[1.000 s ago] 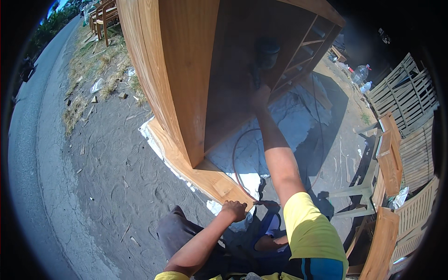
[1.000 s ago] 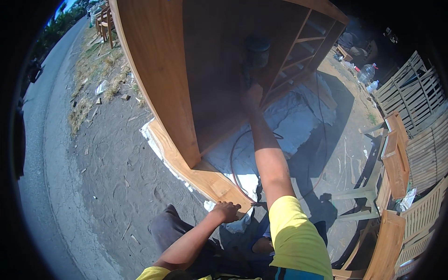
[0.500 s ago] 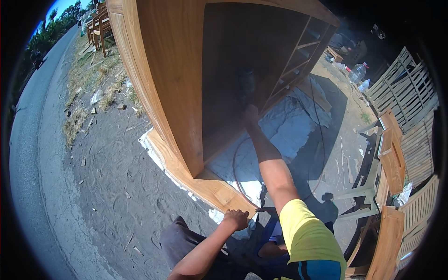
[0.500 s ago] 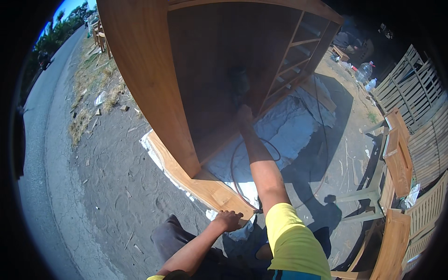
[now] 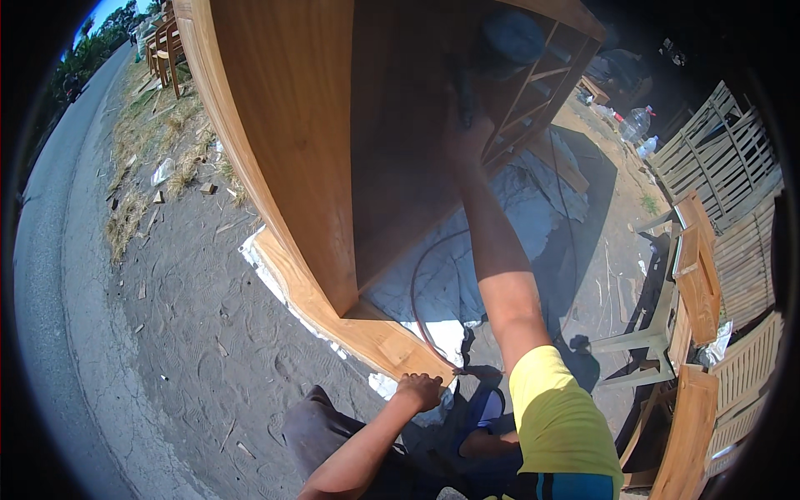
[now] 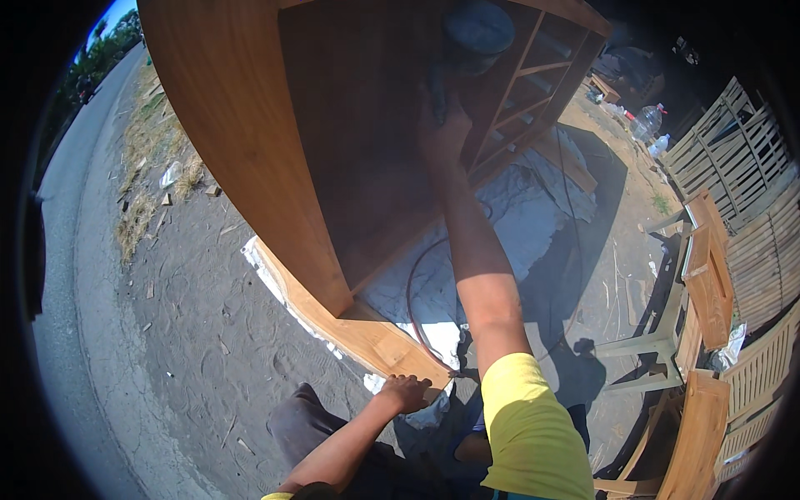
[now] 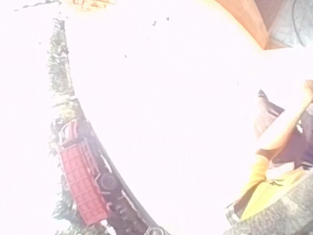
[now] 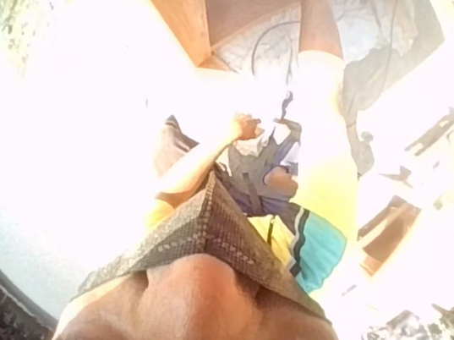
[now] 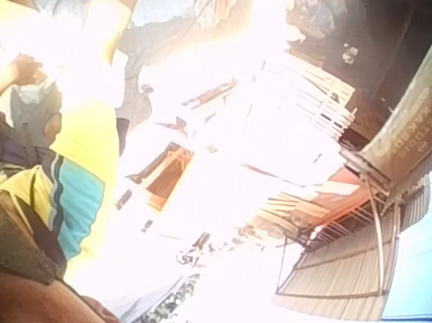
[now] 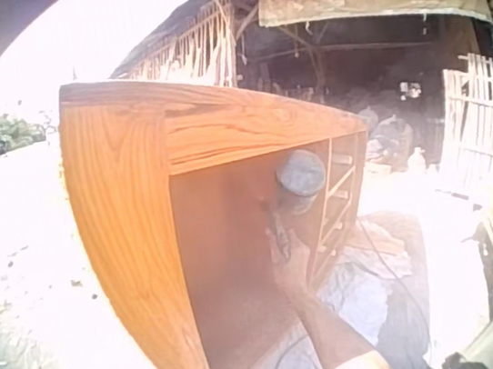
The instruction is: The person spray paints a wooden cabinet using a spray gun, coating its exterior surfaces, inner compartments, and shelves.
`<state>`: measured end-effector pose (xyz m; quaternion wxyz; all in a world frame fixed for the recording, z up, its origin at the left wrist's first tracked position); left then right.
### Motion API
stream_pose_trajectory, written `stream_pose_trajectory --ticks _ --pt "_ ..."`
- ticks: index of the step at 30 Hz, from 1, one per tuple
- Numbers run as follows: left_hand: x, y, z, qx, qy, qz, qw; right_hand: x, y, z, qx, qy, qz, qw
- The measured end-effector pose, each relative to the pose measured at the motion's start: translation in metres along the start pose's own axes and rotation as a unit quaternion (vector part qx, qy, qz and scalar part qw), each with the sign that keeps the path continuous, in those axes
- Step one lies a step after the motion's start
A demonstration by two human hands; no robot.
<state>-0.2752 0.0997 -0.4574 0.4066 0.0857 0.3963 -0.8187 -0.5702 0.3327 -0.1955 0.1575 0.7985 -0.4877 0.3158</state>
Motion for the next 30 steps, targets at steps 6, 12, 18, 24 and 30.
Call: stream_pose_trajectory --ticks 6,12,18,24,30 --pt "0.001 0.002 0.000 0.000 -0.004 0.002 1.000 -0.004 0.010 -0.010 -0.059 -0.081 -0.008 0.995" --pt "0.002 0.003 0.003 -0.005 -0.003 0.000 1.000 -0.011 0.019 0.002 -0.026 -0.043 -0.007 0.999" --pt "0.002 0.003 0.003 -0.011 -0.002 0.001 1.000 -0.020 0.020 0.017 -0.006 0.002 0.008 1.000" --pt "0.000 0.000 0.003 -0.014 -0.001 -0.002 1.000 -0.053 0.020 0.039 0.072 0.052 0.084 0.992" --pt "0.003 0.006 0.001 -0.015 -0.007 -0.002 1.000 -0.093 0.025 0.082 0.142 0.127 0.148 0.971"
Point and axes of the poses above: each hand's wrist, its own z-axis away from the middle knuckle, its own y-axis out of the palm, x = y × z, the point moved 3 cm from there along -z, towards the middle knuckle, and after that the axes turned 3 degrees about -z, right-handed, at the moved point
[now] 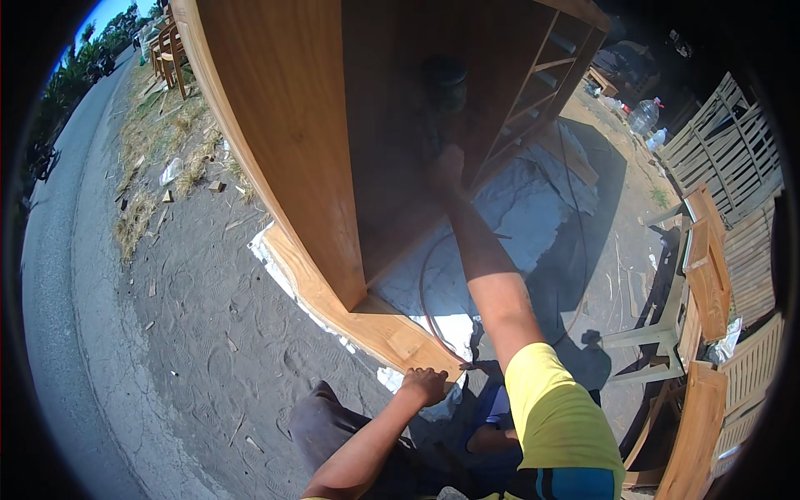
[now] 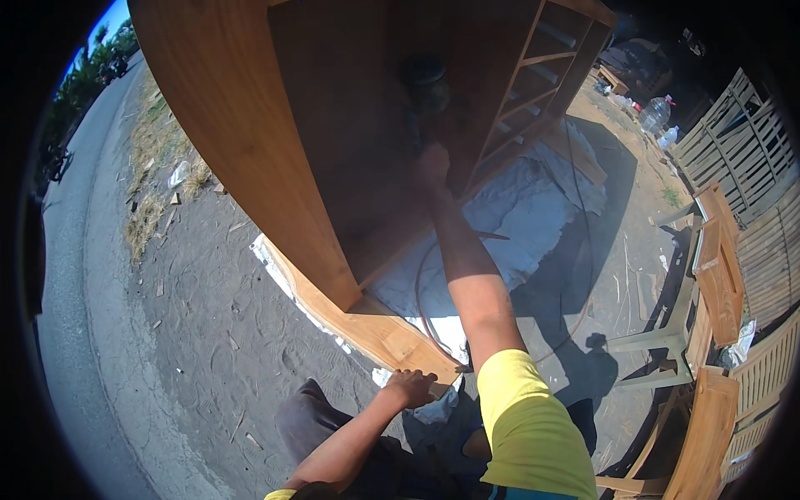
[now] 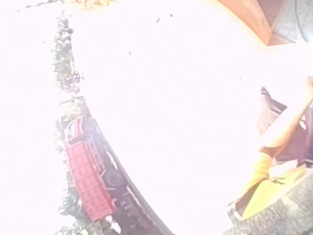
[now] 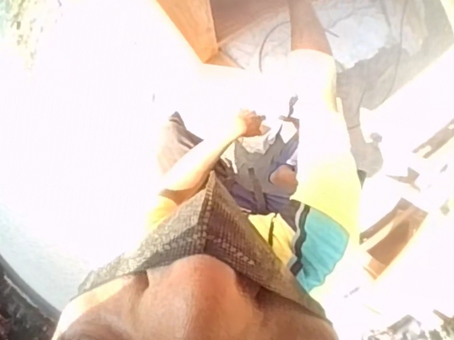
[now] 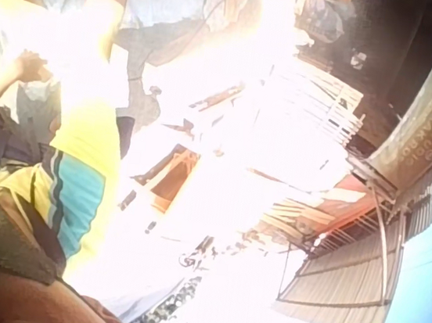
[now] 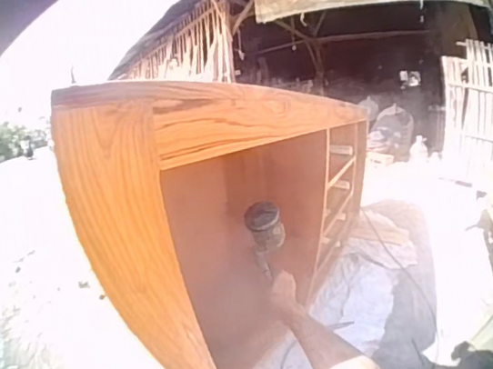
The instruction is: The person spray paints a wooden cabinet using a spray gun, coating its exterior surfaces, inner compartments, and shelves.
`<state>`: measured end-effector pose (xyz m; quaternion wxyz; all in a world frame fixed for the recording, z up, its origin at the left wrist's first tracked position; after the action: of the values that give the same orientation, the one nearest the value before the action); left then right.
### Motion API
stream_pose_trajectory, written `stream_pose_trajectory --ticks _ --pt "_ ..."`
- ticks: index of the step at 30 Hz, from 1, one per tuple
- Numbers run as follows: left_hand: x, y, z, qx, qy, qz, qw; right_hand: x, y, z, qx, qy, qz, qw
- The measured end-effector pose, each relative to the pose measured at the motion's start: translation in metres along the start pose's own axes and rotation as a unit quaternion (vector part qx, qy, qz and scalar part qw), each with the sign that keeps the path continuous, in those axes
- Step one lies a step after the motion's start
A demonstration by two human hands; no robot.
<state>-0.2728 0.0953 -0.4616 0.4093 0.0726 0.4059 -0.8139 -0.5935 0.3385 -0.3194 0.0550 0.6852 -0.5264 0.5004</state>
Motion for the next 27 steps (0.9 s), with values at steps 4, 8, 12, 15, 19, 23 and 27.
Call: stream_pose_trajectory --ticks 4,8,12,15,19,23,27 --pt "-0.001 0.002 -0.001 -0.006 -0.005 0.000 1.000 -0.056 0.021 0.015 0.089 0.084 0.074 0.990" --pt "0.007 0.008 -0.006 0.020 -0.009 -0.001 1.000 -0.082 0.035 0.033 0.095 0.107 0.084 0.986" --pt "0.002 0.009 -0.013 0.039 0.002 -0.015 0.999 -0.100 0.025 0.023 0.144 0.133 0.138 0.971" --pt "0.011 0.022 -0.018 0.044 -0.005 -0.014 0.999 -0.072 0.019 0.019 0.173 0.115 0.143 0.968" --pt "0.013 0.021 -0.014 0.066 -0.018 -0.018 0.998 -0.022 -0.004 -0.002 0.068 0.011 0.061 0.996" --pt "0.012 0.017 -0.013 0.059 -0.029 0.010 0.998 0.029 -0.035 -0.037 -0.020 -0.074 -0.107 0.991" --pt "0.011 0.014 -0.013 0.053 -0.038 -0.003 0.998 0.057 -0.048 -0.068 -0.098 -0.123 -0.199 0.967"
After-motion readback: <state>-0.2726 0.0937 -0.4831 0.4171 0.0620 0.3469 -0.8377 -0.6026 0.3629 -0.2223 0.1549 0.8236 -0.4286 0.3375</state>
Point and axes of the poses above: each hand's wrist, its own z-axis away from the middle knuckle, its own y-axis out of the palm, x = y × z, the point moved 3 cm from there along -z, towards the middle knuckle, and after that the axes turned 3 degrees about -z, right-handed, at the moved point
